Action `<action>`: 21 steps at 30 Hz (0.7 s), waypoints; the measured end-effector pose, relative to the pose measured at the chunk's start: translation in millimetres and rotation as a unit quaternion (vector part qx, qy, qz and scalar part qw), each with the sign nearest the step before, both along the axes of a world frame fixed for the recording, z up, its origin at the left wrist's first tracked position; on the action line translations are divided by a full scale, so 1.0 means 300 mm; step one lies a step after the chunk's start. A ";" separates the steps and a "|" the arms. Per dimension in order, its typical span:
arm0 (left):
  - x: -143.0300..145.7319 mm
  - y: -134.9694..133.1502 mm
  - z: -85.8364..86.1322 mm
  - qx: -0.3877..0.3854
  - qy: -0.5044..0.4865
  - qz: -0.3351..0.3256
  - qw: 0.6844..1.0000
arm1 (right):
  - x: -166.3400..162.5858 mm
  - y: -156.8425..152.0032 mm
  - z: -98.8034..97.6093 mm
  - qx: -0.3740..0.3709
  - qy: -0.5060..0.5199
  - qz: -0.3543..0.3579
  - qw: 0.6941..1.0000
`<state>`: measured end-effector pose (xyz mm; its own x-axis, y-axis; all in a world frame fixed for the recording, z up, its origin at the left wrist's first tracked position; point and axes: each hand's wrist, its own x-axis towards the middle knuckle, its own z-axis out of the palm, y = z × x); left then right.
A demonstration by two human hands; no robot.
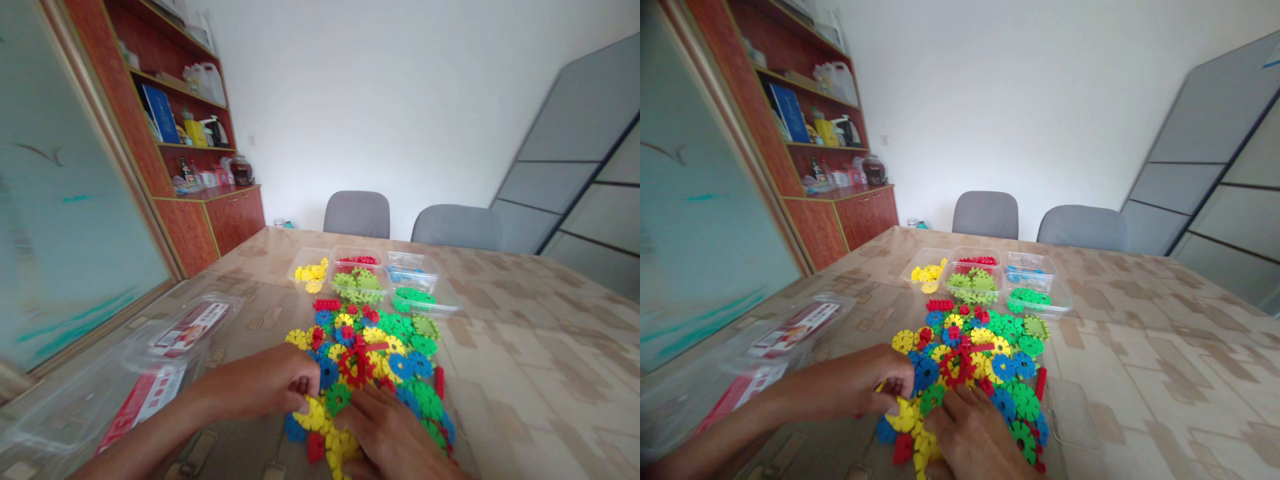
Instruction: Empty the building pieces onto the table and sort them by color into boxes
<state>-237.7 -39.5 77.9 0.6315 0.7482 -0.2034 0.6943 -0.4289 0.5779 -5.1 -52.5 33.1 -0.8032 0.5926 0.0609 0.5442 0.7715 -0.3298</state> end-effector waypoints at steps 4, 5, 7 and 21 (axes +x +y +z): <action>0.033 -0.012 -0.022 0.029 0.030 0.021 0.999 | 0.003 0.007 -0.011 -0.016 -0.030 -0.051 0.998; 0.040 -0.013 -0.029 0.027 0.031 0.028 0.999 | 0.003 0.008 -0.012 -0.022 -0.034 -0.054 0.998; 0.051 -0.016 -0.041 0.016 0.031 0.037 0.999 | 0.003 0.010 -0.014 -0.032 -0.037 -0.054 0.997; 0.068 -0.026 -0.036 -0.001 0.014 0.020 1.000 | 0.009 0.009 -0.027 -0.071 0.052 -0.068 0.994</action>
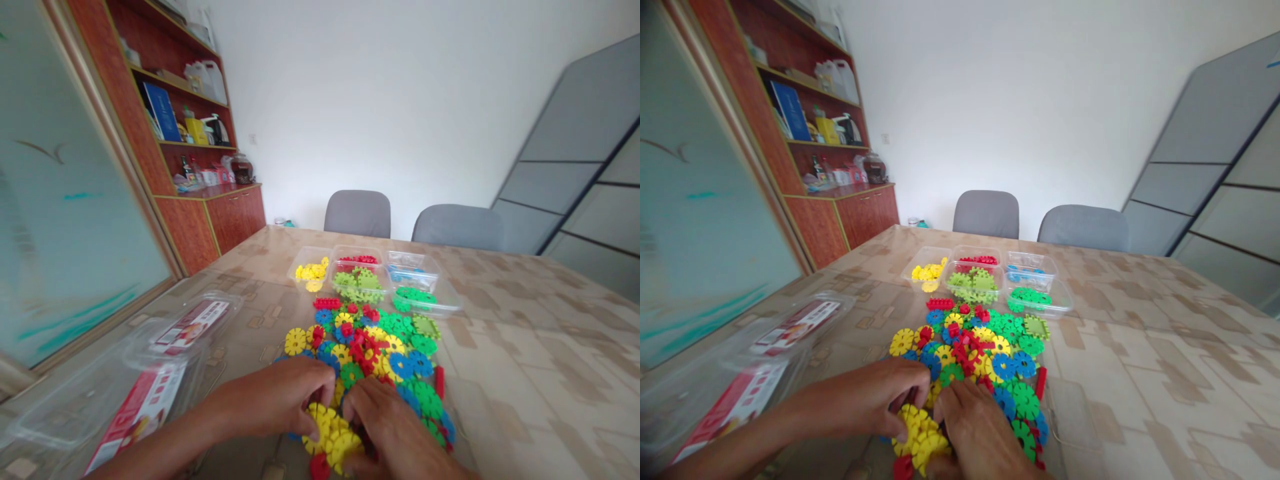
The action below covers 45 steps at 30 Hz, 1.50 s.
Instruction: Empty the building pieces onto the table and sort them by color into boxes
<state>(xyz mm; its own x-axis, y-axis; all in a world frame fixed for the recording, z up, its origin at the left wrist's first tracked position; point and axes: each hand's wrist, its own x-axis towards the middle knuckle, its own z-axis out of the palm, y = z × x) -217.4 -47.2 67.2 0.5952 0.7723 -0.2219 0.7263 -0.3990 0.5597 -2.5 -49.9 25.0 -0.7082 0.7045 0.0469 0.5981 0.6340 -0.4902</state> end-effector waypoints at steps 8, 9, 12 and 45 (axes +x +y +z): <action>-0.015 0.020 -0.002 0.028 -0.087 0.040 0.995 | 0.029 0.041 0.030 -0.105 0.136 -0.033 0.985; -0.014 0.024 -0.004 0.022 -0.102 0.054 0.993 | 0.031 0.045 0.038 -0.114 0.148 -0.042 0.982; -0.007 0.034 -0.011 -0.027 -0.169 0.085 0.982 | 0.032 0.050 0.060 -0.128 0.173 -0.068 0.974; 0.055 0.038 -0.089 -0.204 -0.299 0.134 0.923 | 0.009 0.064 0.003 -0.269 0.295 -0.073 0.914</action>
<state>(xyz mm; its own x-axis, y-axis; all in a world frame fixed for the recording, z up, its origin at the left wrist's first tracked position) -200.7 -35.9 40.4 0.5051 0.8345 -0.2201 0.2811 0.0820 0.9562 0.2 -30.8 25.9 -0.5687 0.8225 0.0097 0.1874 0.1411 -0.9721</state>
